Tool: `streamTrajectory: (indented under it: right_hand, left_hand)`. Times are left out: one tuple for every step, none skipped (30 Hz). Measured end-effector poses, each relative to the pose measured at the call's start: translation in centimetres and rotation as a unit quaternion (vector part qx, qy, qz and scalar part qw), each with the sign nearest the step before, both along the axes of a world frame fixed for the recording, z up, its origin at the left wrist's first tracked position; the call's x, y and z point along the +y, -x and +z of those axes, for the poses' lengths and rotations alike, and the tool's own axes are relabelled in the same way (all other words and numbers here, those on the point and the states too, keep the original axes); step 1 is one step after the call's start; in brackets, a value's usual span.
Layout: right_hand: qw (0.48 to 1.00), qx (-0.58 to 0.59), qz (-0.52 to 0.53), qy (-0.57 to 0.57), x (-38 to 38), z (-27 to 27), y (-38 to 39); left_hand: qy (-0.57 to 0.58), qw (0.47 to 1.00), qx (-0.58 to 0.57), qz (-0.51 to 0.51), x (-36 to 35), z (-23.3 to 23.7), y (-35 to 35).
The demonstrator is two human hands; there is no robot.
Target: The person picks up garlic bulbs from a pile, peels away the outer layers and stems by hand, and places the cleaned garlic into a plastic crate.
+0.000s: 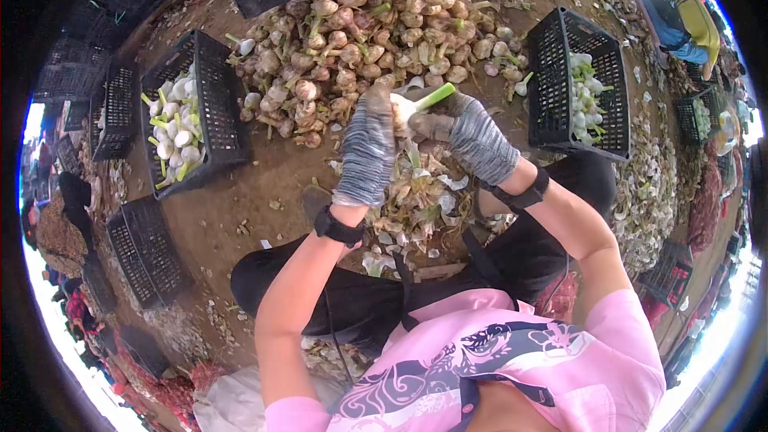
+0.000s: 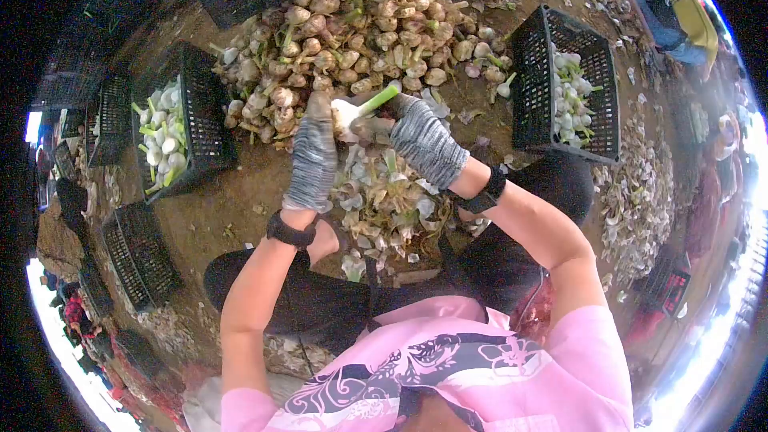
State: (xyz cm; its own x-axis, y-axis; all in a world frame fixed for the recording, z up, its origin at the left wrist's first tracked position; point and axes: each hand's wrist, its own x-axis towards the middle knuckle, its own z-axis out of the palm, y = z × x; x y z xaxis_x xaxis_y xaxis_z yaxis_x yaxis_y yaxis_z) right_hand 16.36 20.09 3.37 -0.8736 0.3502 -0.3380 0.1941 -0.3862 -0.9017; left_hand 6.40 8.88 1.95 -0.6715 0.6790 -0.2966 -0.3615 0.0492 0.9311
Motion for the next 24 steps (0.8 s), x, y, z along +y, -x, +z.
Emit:
streamTrajectory:
  right_hand:
    - [1.0,-0.008,-0.001,-0.026,0.0,-0.1,0.0]
    - [0.999,-0.007,-0.016,-0.037,-0.1,0.3,0.1]
    - [0.999,-0.007,-0.016,-0.036,-0.1,0.2,0.0]
    - [0.999,-0.007,-0.021,-0.04,-0.1,0.1,-0.1]
    - [0.999,-0.007,-0.026,-0.045,-0.1,0.0,-0.2]
    - [0.999,-0.012,-0.045,-0.022,-0.1,0.1,-0.2]
    - [0.999,-0.012,-0.045,-0.022,0.0,-0.1,-0.3]
    - [0.998,-0.007,-0.062,-0.006,0.3,-0.5,-0.4]
    - [0.997,-0.002,-0.08,0.009,0.5,-0.8,-0.5]
    - [0.997,-0.002,-0.08,0.009,0.5,-0.9,-0.5]
    - [0.996,0.0,-0.087,-0.032,0.5,-1.0,-0.4]
    - [0.993,0.001,-0.094,-0.073,0.4,-1.0,-0.3]
    - [0.993,0.001,-0.095,-0.072,0.3,-0.7,-0.4]
    - [0.989,-0.001,-0.069,-0.128,0.1,-0.1,-0.4]
    - [0.982,-0.004,-0.041,-0.183,0.0,0.3,-0.5]
    - [0.972,-0.082,0.007,-0.219,0.4,0.3,-0.4]
    - [0.973,-0.081,0.009,-0.217,0.5,0.4,-0.5]
    - [0.985,-0.051,0.001,-0.165,0.4,0.6,-0.5]
    - [0.993,-0.022,-0.008,-0.112,0.5,0.7,-0.5]
    - [0.996,-0.033,-0.007,-0.082,0.6,0.5,-0.7]
    - [0.996,-0.032,-0.006,-0.082,0.6,0.4,-0.6]
    - [0.998,-0.024,-0.015,-0.055,0.6,0.2,-0.5]
    - [0.999,-0.016,-0.023,-0.028,0.6,-0.2,-0.5]
    - [0.999,-0.004,-0.031,-0.043,0.7,-1.3,-0.5]
  left_hand:
    - [-0.037,0.997,-0.07,0.017,0.2,-0.1,-0.1]
    - [0.031,0.988,-0.137,-0.065,-0.5,-0.3,1.1]
    - [0.032,0.988,-0.137,-0.065,-0.5,-0.6,1.1]
    - [0.026,0.984,-0.164,-0.067,-0.4,-0.9,1.0]
    - [0.021,0.979,-0.191,-0.07,-0.3,-1.0,1.0]
    - [-0.024,0.995,-0.046,-0.082,-0.4,-1.1,0.9]
    - [-0.024,0.995,-0.046,-0.083,-0.1,-1.2,0.0]
    - [-0.07,0.995,0.077,-0.003,0.7,-0.9,-1.7]
    - [-0.116,0.97,0.198,0.077,1.1,-0.7,-2.7]
    - [-0.124,0.969,0.207,0.052,0.7,-1.1,-2.1]
    - [-0.124,0.969,0.207,0.052,0.2,-1.0,-1.5]
    - [-0.043,0.976,0.211,-0.034,-0.4,-0.7,-0.9]
    - [0.039,0.969,0.213,-0.121,-0.8,-0.6,-0.5]
    - [0.039,0.969,0.212,-0.122,-1.0,-0.6,-0.1]
    - [-0.012,0.994,-0.015,-0.109,-1.0,-0.7,0.3]
    - [-0.063,0.964,-0.241,-0.088,-1.0,-0.8,0.9]
    - [-0.062,0.965,-0.241,-0.085,-1.1,-1.0,1.9]
    - [-0.11,0.897,-0.369,-0.216,-1.1,-1.2,3.1]
    - [-0.154,0.793,-0.482,-0.339,-1.2,-1.4,3.7]
    - [-0.049,0.911,-0.396,-0.109,-0.3,-0.4,1.7]
    - [-0.049,0.911,-0.395,-0.109,-0.3,-0.3,1.0]
    - [-0.062,0.968,-0.243,-0.032,-0.4,-0.4,0.4]
    - [-0.073,0.993,-0.084,0.046,-0.4,-0.3,0.0]
    - [-0.074,0.993,-0.083,0.046,-0.5,-0.2,-0.4]
